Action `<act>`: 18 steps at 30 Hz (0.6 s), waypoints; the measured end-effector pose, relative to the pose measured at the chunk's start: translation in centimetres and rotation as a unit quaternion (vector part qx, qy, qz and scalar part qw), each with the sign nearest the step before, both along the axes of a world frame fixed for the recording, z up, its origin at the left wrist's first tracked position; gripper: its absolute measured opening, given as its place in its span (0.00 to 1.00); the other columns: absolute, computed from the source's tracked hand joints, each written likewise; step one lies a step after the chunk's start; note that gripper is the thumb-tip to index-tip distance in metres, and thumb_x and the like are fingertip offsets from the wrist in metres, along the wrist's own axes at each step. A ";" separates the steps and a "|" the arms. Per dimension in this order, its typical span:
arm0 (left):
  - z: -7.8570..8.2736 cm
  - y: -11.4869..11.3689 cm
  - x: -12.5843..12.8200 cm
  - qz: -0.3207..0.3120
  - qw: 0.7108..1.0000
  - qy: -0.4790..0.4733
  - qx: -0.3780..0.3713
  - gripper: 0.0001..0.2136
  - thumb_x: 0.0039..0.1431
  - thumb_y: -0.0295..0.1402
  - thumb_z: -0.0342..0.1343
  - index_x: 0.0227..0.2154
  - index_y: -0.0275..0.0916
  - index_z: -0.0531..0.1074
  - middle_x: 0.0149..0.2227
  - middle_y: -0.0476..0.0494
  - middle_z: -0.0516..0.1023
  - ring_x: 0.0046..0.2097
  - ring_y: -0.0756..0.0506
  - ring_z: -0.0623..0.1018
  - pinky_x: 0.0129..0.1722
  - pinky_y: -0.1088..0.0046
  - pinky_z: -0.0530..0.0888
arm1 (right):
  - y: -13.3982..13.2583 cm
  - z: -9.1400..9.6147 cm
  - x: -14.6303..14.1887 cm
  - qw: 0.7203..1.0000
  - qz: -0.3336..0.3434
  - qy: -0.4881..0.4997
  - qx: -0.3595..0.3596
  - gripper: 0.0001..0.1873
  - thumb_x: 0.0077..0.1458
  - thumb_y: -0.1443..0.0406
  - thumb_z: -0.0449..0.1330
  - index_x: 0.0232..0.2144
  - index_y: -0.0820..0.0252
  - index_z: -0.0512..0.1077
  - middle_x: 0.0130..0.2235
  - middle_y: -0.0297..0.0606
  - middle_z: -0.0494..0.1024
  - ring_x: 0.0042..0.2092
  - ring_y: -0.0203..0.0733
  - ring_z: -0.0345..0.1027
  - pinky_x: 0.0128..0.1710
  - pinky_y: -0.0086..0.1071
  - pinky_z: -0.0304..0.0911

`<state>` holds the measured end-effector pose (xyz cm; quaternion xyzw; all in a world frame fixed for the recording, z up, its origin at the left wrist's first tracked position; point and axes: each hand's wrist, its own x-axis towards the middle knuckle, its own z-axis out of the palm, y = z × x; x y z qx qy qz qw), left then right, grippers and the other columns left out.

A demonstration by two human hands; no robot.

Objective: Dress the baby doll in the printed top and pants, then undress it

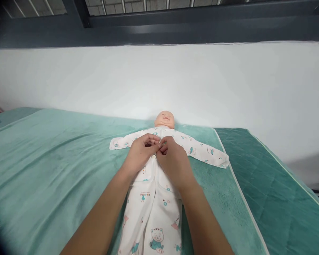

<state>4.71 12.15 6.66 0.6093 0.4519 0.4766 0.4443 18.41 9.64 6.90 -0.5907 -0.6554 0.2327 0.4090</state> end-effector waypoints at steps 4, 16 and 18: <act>-0.2 0.2 0.0 -0.002 0.999 -0.033 -0.027 0.07 0.52 0.30 0.60 0.35 0.39 0.76 0.35 0.45 0.78 0.38 0.48 0.77 0.39 0.73 0.73 | -0.1 -0.1 -0.3 0.999 -0.003 -0.046 0.004 0.11 0.53 0.66 0.56 0.40 0.52 0.66 0.27 0.28 0.75 0.31 0.40 0.71 0.30 0.31 0.57; -0.2 0.3 -0.2 0.033 0.999 0.011 0.001 0.06 0.54 0.34 0.60 0.35 0.40 0.75 0.33 0.47 0.78 0.36 0.49 0.76 0.38 0.73 0.71 | -0.2 0.5 -0.1 0.999 -0.004 -0.010 -0.035 0.15 0.55 0.63 0.58 0.46 0.53 0.68 0.29 0.29 0.77 0.33 0.40 0.72 0.34 0.32 0.61; -0.1 0.3 -0.3 0.037 0.999 0.017 0.005 0.06 0.54 0.34 0.61 0.34 0.39 0.75 0.34 0.47 0.78 0.36 0.49 0.76 0.38 0.73 0.71 | -0.3 0.5 0.0 0.999 -0.002 -0.022 -0.034 0.17 0.55 0.63 0.57 0.48 0.53 0.67 0.29 0.29 0.76 0.33 0.40 0.71 0.34 0.32 0.61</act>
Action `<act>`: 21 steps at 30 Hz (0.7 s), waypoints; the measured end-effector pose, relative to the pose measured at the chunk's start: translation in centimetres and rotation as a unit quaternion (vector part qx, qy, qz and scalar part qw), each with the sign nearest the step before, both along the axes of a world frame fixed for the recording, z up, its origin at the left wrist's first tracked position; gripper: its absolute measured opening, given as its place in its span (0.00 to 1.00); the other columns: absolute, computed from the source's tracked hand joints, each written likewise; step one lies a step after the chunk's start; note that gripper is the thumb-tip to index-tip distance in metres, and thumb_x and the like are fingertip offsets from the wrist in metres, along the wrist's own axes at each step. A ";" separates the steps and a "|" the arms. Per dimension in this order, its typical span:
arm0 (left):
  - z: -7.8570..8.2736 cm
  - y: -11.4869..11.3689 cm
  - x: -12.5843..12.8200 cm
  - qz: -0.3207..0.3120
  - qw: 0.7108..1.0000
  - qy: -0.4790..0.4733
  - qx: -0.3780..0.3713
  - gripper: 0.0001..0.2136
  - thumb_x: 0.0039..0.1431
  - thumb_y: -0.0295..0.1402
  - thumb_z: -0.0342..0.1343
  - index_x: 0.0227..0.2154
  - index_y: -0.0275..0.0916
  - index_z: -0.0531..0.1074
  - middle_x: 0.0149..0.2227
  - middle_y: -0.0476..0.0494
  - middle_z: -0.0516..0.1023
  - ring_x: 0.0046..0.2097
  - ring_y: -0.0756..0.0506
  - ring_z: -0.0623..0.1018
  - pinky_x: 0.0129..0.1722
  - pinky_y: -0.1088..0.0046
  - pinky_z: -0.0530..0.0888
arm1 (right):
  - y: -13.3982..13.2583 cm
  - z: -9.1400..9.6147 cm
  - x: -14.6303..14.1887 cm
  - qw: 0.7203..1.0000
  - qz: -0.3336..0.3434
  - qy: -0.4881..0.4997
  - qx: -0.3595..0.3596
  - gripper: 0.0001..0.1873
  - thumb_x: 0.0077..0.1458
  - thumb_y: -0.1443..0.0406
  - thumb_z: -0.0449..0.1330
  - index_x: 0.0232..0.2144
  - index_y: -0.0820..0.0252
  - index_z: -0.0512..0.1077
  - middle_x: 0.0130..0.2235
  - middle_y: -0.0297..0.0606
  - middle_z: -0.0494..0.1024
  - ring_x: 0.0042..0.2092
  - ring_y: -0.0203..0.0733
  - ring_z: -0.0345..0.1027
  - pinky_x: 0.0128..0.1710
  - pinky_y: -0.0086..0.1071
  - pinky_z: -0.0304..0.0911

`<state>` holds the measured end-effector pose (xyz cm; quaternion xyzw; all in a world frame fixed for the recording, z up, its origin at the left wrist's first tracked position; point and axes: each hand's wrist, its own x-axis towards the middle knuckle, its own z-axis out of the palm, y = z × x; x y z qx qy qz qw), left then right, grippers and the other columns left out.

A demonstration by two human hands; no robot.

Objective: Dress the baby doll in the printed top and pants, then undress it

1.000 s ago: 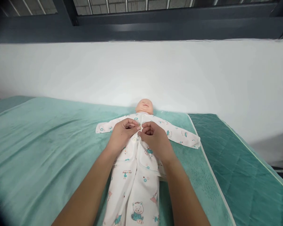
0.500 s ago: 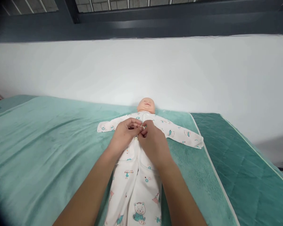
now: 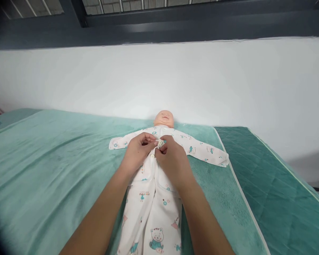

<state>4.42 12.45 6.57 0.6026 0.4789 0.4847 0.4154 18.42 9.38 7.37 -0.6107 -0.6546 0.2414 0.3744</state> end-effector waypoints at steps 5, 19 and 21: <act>1.0 -0.6 -1.4 -0.053 0.998 0.010 -0.012 0.09 0.57 0.39 0.59 0.33 0.39 0.75 0.32 0.49 0.75 0.34 0.50 0.72 0.35 0.74 0.67 | -1.0 0.9 -0.3 0.997 -0.014 -0.077 -0.015 0.15 0.58 0.63 0.55 0.48 0.57 0.63 0.33 0.32 0.74 0.33 0.40 0.69 0.31 0.32 0.58; 2.0 -1.3 -3.8 -0.230 0.956 0.178 0.043 0.03 0.55 0.34 0.61 0.31 0.41 0.75 0.37 0.49 0.73 0.38 0.49 0.70 0.39 0.73 0.66 | -3.6 2.3 -1.2 0.940 0.029 -0.326 -0.091 0.03 0.59 0.68 0.54 0.35 0.58 0.61 0.36 0.37 0.68 0.30 0.38 0.63 0.27 0.31 0.44; 1.8 -1.2 -3.9 -0.232 0.956 0.173 0.043 0.02 0.56 0.32 0.60 0.30 0.41 0.74 0.37 0.49 0.73 0.38 0.49 0.70 0.39 0.73 0.66 | -3.9 2.5 -1.4 0.934 0.035 -0.341 -0.100 0.04 0.58 0.69 0.55 0.36 0.59 0.61 0.37 0.38 0.68 0.30 0.38 0.64 0.26 0.31 0.43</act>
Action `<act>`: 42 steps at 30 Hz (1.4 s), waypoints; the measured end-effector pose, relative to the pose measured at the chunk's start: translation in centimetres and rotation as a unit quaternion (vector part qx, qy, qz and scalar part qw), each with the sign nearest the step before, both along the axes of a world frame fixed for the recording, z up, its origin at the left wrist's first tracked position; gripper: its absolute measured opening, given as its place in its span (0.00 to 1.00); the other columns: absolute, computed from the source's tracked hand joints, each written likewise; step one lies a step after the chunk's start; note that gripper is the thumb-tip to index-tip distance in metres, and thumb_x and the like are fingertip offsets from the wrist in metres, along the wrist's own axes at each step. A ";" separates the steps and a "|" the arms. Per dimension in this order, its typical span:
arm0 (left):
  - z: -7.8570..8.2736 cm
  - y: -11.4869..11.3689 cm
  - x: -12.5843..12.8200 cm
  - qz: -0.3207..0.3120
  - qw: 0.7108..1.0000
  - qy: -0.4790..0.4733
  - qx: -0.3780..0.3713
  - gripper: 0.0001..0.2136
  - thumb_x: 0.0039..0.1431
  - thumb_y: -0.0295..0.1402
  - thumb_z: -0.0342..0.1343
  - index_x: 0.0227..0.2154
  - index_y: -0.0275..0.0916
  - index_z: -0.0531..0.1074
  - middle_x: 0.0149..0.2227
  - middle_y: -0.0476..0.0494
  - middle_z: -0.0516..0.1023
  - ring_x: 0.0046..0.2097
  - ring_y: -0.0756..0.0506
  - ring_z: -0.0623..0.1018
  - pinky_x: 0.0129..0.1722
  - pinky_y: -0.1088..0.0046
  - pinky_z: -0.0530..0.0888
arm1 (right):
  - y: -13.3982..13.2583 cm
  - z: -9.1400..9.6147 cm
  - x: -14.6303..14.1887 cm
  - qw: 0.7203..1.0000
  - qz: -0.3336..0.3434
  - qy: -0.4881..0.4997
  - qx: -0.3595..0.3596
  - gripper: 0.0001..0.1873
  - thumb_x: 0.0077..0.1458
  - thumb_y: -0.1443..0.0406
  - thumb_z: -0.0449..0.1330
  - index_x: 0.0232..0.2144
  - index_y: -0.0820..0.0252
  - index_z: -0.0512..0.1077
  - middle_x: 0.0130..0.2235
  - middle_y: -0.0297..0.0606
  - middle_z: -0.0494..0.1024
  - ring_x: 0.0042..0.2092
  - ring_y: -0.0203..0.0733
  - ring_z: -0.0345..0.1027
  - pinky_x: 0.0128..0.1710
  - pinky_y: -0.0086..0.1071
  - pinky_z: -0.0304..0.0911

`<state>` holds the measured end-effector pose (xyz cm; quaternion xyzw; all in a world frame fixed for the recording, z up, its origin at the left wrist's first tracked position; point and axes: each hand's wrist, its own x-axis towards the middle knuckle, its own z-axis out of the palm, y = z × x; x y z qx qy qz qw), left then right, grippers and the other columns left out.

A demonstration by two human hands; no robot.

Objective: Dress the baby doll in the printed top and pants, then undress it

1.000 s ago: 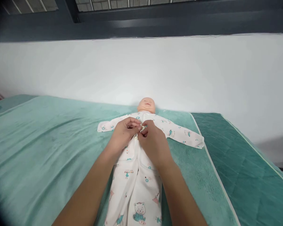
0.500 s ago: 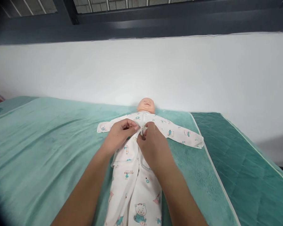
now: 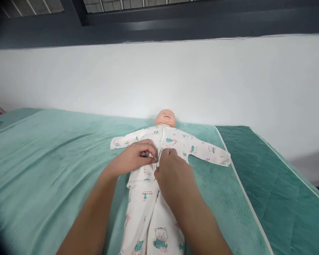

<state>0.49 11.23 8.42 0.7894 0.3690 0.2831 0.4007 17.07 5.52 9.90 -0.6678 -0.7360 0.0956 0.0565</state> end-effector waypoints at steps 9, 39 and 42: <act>0.2 0.0 -0.1 0.007 0.997 -0.055 -0.058 0.05 0.57 0.35 0.59 0.29 0.39 0.73 0.34 0.49 0.71 0.32 0.52 0.66 0.32 0.74 0.64 | -0.1 0.2 0.1 0.999 -0.017 0.027 -0.012 0.03 0.56 0.70 0.54 0.34 0.58 0.62 0.35 0.38 0.70 0.31 0.39 0.64 0.27 0.31 0.46; 0.4 -0.5 0.0 0.025 0.981 -0.108 -0.161 0.10 0.57 0.39 0.61 0.31 0.37 0.72 0.25 0.50 0.73 0.26 0.54 0.70 0.27 0.78 0.66 | 1.6 0.1 3.8 0.928 0.047 0.352 -0.117 0.13 0.57 0.64 0.52 0.20 0.57 0.59 0.20 0.30 0.69 0.23 0.34 0.61 0.23 0.29 0.52; 0.4 -0.5 0.1 0.017 0.979 -0.122 -0.164 0.10 0.58 0.39 0.60 0.31 0.37 0.71 0.26 0.50 0.74 0.26 0.54 0.70 0.27 0.78 0.67 | 2.2 -0.5 4.1 0.854 0.058 0.491 -0.161 0.14 0.57 0.61 0.54 0.21 0.56 0.59 0.18 0.29 0.67 0.22 0.35 0.62 0.24 0.28 0.56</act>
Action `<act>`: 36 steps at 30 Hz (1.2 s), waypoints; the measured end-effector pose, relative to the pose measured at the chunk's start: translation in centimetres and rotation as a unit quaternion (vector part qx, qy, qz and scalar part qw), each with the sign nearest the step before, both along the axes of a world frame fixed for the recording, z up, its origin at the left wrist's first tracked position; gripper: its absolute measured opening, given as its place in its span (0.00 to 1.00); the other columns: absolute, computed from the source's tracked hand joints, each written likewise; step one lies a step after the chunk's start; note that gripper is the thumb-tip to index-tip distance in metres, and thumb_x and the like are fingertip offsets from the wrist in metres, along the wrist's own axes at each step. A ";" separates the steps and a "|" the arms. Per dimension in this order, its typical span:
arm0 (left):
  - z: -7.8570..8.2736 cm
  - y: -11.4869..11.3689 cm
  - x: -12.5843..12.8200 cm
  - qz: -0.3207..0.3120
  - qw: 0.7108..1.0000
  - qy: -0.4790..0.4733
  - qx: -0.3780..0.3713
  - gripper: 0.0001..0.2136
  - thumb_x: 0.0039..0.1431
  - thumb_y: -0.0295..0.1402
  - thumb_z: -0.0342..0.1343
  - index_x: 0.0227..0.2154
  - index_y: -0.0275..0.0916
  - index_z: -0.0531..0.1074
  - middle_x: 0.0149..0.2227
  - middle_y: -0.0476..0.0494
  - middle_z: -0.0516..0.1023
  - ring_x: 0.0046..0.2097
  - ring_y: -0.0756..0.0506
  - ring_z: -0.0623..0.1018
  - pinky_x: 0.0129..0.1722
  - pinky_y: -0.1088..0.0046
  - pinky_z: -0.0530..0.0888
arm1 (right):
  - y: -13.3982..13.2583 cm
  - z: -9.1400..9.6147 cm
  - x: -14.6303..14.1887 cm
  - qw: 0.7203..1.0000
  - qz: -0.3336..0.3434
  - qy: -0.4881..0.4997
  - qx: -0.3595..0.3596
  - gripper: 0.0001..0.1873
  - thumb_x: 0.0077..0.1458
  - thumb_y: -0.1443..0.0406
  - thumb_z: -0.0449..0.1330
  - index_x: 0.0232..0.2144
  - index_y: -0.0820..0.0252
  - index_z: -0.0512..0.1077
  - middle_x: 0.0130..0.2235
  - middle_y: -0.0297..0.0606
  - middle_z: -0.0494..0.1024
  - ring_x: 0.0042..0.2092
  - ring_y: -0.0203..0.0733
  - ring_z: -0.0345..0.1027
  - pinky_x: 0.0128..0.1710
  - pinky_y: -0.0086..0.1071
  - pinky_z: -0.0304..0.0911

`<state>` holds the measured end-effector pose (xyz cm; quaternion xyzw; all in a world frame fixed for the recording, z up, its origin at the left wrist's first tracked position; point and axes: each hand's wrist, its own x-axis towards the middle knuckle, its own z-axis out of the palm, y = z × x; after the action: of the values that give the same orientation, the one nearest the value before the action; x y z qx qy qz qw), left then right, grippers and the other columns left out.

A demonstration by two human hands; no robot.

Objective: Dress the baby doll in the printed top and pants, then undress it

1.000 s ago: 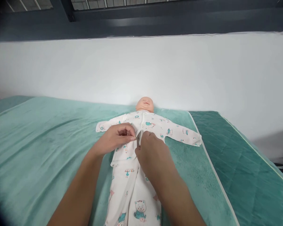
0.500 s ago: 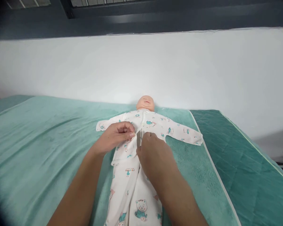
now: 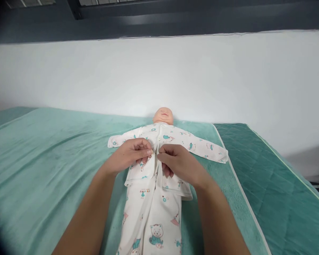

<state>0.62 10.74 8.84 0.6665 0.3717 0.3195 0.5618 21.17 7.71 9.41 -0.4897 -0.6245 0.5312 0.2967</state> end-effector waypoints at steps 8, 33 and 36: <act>0.1 -0.8 1.7 -0.013 0.997 -0.068 -0.037 0.13 0.58 0.43 0.60 0.32 0.37 0.70 0.27 0.48 0.74 0.28 0.51 0.74 0.29 0.74 0.73 | -0.1 -2.5 0.0 0.986 -0.054 0.157 0.013 0.14 0.58 0.60 0.57 0.22 0.59 0.67 0.17 0.28 0.66 0.19 0.31 0.58 0.21 0.26 0.54; -0.5 -0.3 1.6 -0.027 0.997 -0.054 -0.039 0.08 0.60 0.37 0.57 0.34 0.37 0.70 0.27 0.48 0.75 0.26 0.51 0.74 0.28 0.74 0.73 | -0.1 -2.2 -0.2 0.991 -0.033 0.124 0.026 0.16 0.63 0.59 0.53 0.25 0.60 0.70 0.20 0.33 0.74 0.23 0.33 0.68 0.25 0.26 0.63; -0.6 -0.2 1.6 -0.035 0.997 -0.047 -0.041 0.08 0.60 0.38 0.57 0.35 0.38 0.69 0.27 0.49 0.74 0.26 0.52 0.74 0.28 0.74 0.72 | -0.1 -2.2 -0.3 0.988 -0.041 0.147 0.015 0.14 0.63 0.60 0.54 0.27 0.60 0.68 0.24 0.34 0.76 0.24 0.34 0.70 0.24 0.26 0.63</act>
<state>2.17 10.49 8.28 0.6397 0.3337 0.3152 0.6164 20.90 7.64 7.17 -0.4266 -0.5615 0.5754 0.4144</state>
